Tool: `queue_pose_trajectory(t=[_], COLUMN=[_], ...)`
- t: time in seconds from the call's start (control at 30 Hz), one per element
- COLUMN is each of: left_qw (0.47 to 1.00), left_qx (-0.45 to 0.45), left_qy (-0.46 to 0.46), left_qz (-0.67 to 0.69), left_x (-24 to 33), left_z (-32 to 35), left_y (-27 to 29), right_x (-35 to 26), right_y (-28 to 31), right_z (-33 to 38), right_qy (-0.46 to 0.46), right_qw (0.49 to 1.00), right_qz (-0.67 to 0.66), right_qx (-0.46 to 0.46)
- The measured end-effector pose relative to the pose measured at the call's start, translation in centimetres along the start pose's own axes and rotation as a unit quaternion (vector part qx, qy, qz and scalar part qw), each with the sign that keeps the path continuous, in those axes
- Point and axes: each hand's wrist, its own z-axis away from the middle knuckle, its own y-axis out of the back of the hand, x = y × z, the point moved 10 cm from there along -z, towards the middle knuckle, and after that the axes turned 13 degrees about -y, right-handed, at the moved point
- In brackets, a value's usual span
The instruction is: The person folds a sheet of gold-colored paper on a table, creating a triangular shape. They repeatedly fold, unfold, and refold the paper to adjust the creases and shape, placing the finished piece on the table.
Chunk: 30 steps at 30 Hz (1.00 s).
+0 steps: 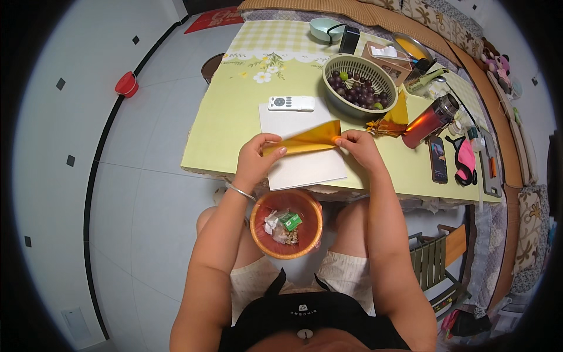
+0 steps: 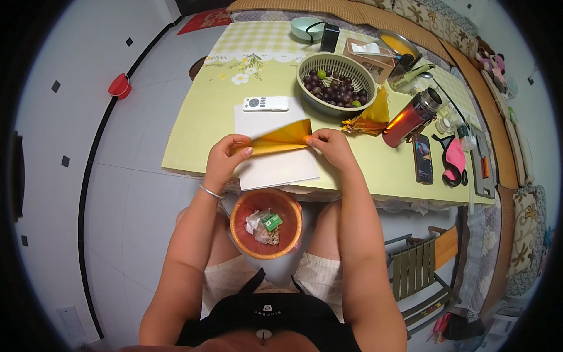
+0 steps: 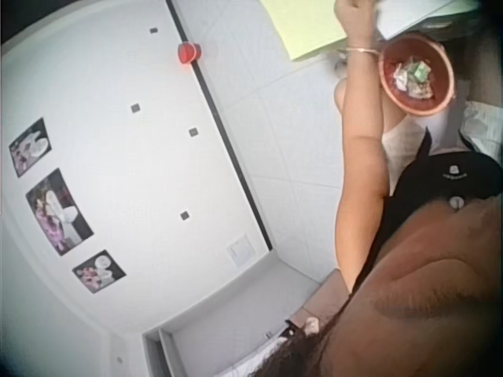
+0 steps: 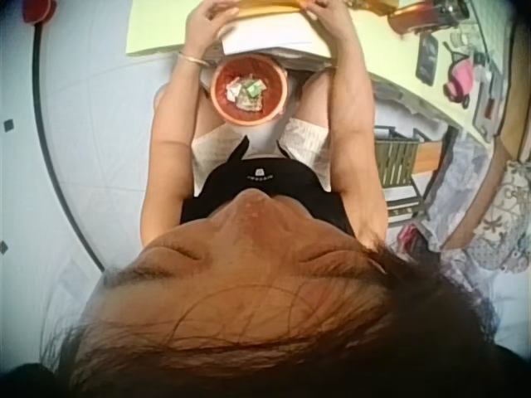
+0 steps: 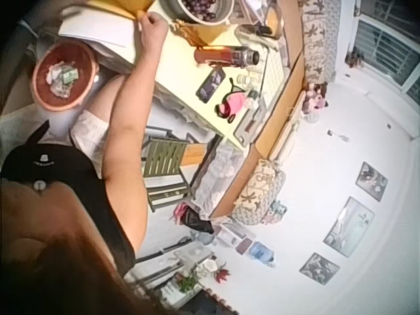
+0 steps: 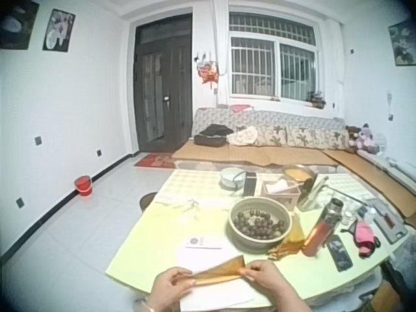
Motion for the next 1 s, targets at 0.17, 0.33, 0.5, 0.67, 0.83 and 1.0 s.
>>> queue_pose_trajectory(t=[0.17,0.33,0.5,0.67,0.83,1.0], left_qw=[0.984,0.908,0.886,0.855,0.833,0.836], left_qx=[0.012,0.031,0.072,0.03,-0.042,-0.159], left_qy=[0.029,-0.023,-0.126,-0.104,-0.239,-0.186], left_qz=[-0.177,-0.417,-0.439,-0.507,-0.497,-0.492], left_x=[-1.8,0.5,1.2,2.0,3.0,1.7], left_z=[-0.4,-0.6,-1.0,-1.4,-1.2,0.1], left_y=[2.3,2.0,1.8,0.8,-2.2,-4.9], right_x=[0.7,-1.0,-2.1,-2.5,-2.8,-2.3], right_y=[0.2,-0.1,-0.5,-0.6,-0.7,-0.6], right_z=[-1.1,-0.7,-0.4,-0.1,-0.2,-0.5], right_qy=[0.017,0.004,-0.006,0.001,0.017,0.029], right_qw=[0.992,0.967,0.947,0.928,0.933,0.931], right_qz=[-0.042,0.092,0.163,0.215,0.206,0.208], right_qx=[0.118,0.238,0.278,0.304,0.293,0.298])
